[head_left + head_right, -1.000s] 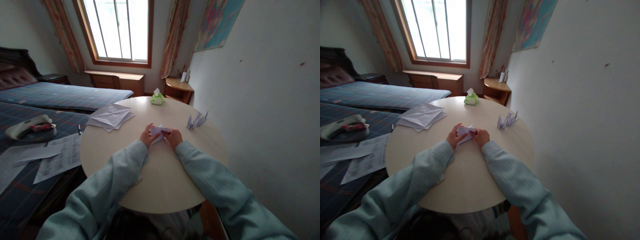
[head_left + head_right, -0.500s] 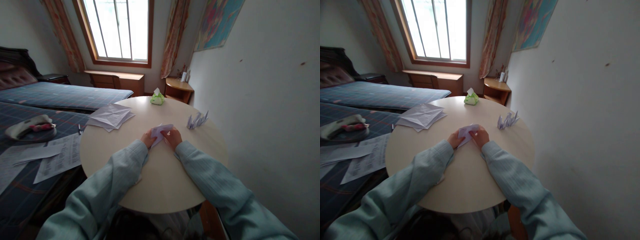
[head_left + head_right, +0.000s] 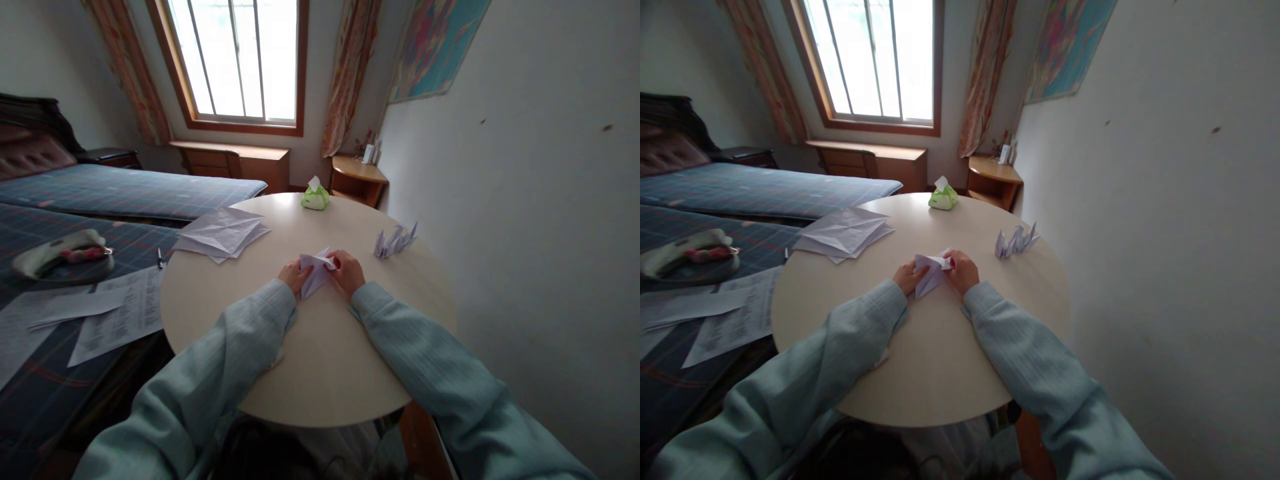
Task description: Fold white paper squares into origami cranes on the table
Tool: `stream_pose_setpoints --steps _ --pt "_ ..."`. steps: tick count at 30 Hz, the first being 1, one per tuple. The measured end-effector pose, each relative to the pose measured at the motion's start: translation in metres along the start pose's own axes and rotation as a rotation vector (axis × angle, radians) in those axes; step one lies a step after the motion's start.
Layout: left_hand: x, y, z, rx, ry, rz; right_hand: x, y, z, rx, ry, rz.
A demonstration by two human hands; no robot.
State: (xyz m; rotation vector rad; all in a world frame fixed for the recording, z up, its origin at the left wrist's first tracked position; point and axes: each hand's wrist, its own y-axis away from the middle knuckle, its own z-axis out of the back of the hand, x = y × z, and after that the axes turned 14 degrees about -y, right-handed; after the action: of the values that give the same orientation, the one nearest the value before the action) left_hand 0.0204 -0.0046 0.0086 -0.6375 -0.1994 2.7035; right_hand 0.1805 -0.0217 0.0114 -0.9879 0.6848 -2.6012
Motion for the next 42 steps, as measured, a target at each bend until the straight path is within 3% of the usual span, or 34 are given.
stream_pose_setpoints --steps 9,18,42 --pt "0.002 0.001 -0.004 -0.043 0.148 0.077 0.0 0.002 -0.002 -0.013 -0.007 0.002" --pt "0.001 0.002 -0.005 -0.027 0.226 0.039 0.0 0.001 -0.001 -0.001 -0.028 -0.003" --pt "-0.001 0.005 -0.003 -0.031 -0.011 -0.1 0.002 0.001 0.0 0.096 0.113 0.011"
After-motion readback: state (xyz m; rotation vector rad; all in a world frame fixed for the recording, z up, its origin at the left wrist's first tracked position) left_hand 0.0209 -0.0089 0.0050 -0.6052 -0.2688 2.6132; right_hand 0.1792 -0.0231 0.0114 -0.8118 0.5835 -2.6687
